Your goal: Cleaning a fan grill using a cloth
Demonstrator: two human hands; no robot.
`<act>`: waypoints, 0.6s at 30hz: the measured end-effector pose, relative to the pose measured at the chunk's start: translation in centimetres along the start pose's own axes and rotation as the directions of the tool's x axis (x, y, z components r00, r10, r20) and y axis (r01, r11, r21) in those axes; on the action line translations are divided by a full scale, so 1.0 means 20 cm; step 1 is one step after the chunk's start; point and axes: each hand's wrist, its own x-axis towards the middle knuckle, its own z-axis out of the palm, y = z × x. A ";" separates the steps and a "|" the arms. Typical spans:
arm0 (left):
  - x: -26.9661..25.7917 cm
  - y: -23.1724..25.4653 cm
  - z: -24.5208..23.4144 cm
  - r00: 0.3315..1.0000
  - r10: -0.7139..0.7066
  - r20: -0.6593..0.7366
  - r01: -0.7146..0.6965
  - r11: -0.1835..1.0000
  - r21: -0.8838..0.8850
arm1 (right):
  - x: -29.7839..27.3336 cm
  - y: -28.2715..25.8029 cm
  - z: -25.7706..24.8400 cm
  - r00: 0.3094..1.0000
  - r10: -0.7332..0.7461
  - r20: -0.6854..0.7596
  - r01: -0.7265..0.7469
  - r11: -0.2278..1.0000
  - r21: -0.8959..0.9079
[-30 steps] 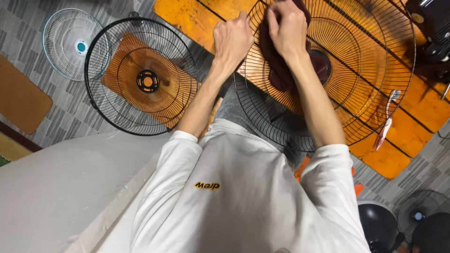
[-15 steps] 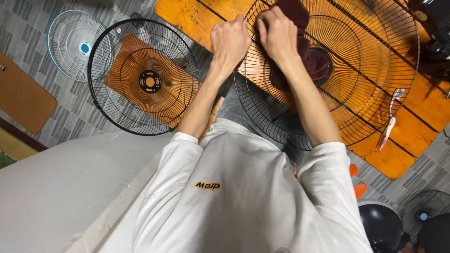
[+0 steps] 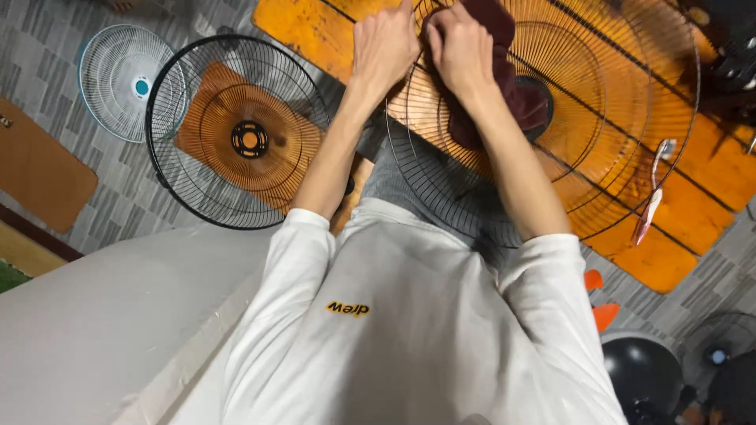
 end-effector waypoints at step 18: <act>-0.03 -0.01 0.01 0.981 0.029 -0.190 -0.030 1.000 0.000 | 0.00 0.01 -0.03 0.997 -0.073 0.010 0.073 0.997 -0.029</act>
